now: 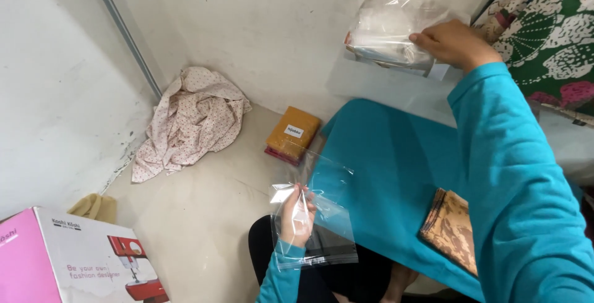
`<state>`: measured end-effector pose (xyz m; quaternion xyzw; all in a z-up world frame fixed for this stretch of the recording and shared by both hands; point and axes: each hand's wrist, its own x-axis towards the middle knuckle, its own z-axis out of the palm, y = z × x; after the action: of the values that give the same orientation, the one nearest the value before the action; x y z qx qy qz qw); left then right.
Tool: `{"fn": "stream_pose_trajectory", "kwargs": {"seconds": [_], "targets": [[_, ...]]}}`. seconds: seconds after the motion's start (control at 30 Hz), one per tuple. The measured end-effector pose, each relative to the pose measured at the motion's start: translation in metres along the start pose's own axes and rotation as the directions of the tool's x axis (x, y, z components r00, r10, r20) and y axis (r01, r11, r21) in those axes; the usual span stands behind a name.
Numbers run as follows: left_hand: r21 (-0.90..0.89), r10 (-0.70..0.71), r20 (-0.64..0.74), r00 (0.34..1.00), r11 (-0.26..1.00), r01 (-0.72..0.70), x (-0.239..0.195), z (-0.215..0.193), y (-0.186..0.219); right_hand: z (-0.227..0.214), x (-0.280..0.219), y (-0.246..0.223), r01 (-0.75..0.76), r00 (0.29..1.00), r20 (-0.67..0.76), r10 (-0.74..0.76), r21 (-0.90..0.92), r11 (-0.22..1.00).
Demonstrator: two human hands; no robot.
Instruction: The person sits on the floor and folds a patterned fabric on a teal mat. They use a small white handheld steamer to press the fabric while folding it. Finally, they place the folded fabric into a clear plastic bag and seal it.
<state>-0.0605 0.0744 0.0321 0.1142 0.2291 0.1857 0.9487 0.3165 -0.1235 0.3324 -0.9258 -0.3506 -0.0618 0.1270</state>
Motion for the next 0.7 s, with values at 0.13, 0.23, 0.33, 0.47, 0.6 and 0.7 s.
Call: {"fn": "stream_pose_trajectory", "kwargs": {"seconds": [0.13, 0.23, 0.33, 0.47, 0.6, 0.7], "targets": [[-0.024, -0.003, -0.006, 1.0, 1.0, 0.002, 0.004, 0.001, 0.002, -0.003, 0.001, 0.012, 0.12, 0.923, -0.332, -0.194, -0.23, 0.966], [-0.033, -0.027, 0.005, 1.0, 0.999, 0.027, 0.013, -0.001, -0.006, -0.013, -0.008, 0.018, 0.274, 0.774, -0.514, -0.371, -0.256, 0.927], [-0.003, -0.097, 0.066, 0.993, 0.995, 0.097, 0.05, -0.024, -0.033, -0.018, -0.037, 0.003, 0.41, 0.625, -0.601, -0.498, -0.289, 0.865], [-0.083, -0.168, 0.142, 0.975, 0.98, 0.181, 0.073, -0.017, -0.065, 0.021, -0.103, -0.025, 0.632, 0.498, -0.486, -0.718, -0.363, 0.684], [0.1, -0.149, -0.031, 0.988, 0.983, 0.151, 0.027, 0.054, -0.06, 0.029, -0.234, -0.149, 0.622, 0.765, -0.035, -0.643, -0.222, 0.751], [0.068, -0.141, -0.059, 0.988, 0.987, 0.145, 0.028, 0.053, -0.081, 0.104, -0.283, -0.119, 0.783, 0.607, -0.074, -0.791, -0.116, 0.612]]}}
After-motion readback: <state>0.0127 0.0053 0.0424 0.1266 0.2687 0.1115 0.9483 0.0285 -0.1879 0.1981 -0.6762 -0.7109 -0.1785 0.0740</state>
